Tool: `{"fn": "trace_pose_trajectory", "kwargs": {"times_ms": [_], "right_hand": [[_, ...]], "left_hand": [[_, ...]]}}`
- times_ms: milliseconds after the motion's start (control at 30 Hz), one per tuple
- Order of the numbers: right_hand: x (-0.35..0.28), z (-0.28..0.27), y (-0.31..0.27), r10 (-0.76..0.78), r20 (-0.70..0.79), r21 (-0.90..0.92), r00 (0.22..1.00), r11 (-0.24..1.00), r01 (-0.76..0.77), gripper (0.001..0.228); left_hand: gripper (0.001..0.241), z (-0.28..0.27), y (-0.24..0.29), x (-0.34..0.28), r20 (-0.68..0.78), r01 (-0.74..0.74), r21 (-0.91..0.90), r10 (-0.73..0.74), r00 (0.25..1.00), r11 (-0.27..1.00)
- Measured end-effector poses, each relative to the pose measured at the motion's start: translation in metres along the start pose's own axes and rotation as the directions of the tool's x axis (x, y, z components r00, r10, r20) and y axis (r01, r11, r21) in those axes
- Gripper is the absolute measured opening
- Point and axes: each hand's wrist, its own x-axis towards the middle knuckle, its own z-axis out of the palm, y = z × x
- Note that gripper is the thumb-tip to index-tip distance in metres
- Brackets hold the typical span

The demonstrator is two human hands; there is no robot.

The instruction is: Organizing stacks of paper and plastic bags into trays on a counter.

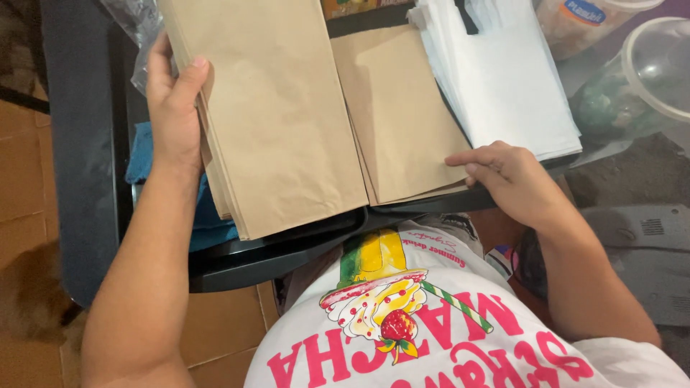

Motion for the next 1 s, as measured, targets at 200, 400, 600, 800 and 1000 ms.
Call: {"fn": "trace_pose_trajectory", "kwargs": {"times_ms": [200,400,600,800,1000], "right_hand": [[-0.003,-0.001,-0.01,-0.026,0.063,-0.199,0.998,0.979,0.038,0.027],[-0.005,0.008,-0.004,-0.208,0.048,-0.547,0.977,0.813,0.2,0.02],[0.001,0.019,-0.045,-0.479,-0.068,-0.569,0.875,0.739,0.36,0.01],[0.015,0.057,-0.128,-0.822,0.121,-0.317,0.556,0.499,0.806,0.026],[0.025,0.076,-0.143,-0.819,0.276,-0.319,0.504,0.417,0.851,0.029]], "left_hand": [[0.043,0.0,0.0,0.001,-0.024,0.007,0.026,-0.006,1.0,1.0],[0.041,-0.003,-0.003,0.0,0.03,-0.029,-0.005,0.029,0.999,1.0],[0.045,-0.013,-0.022,0.007,-0.068,-0.08,-0.037,0.077,0.995,0.996],[0.022,-0.001,-0.014,0.006,-0.114,-0.126,0.085,0.136,0.984,0.988],[0.009,-0.006,-0.014,-0.001,-0.239,-0.029,0.037,0.037,0.97,0.999]]}}
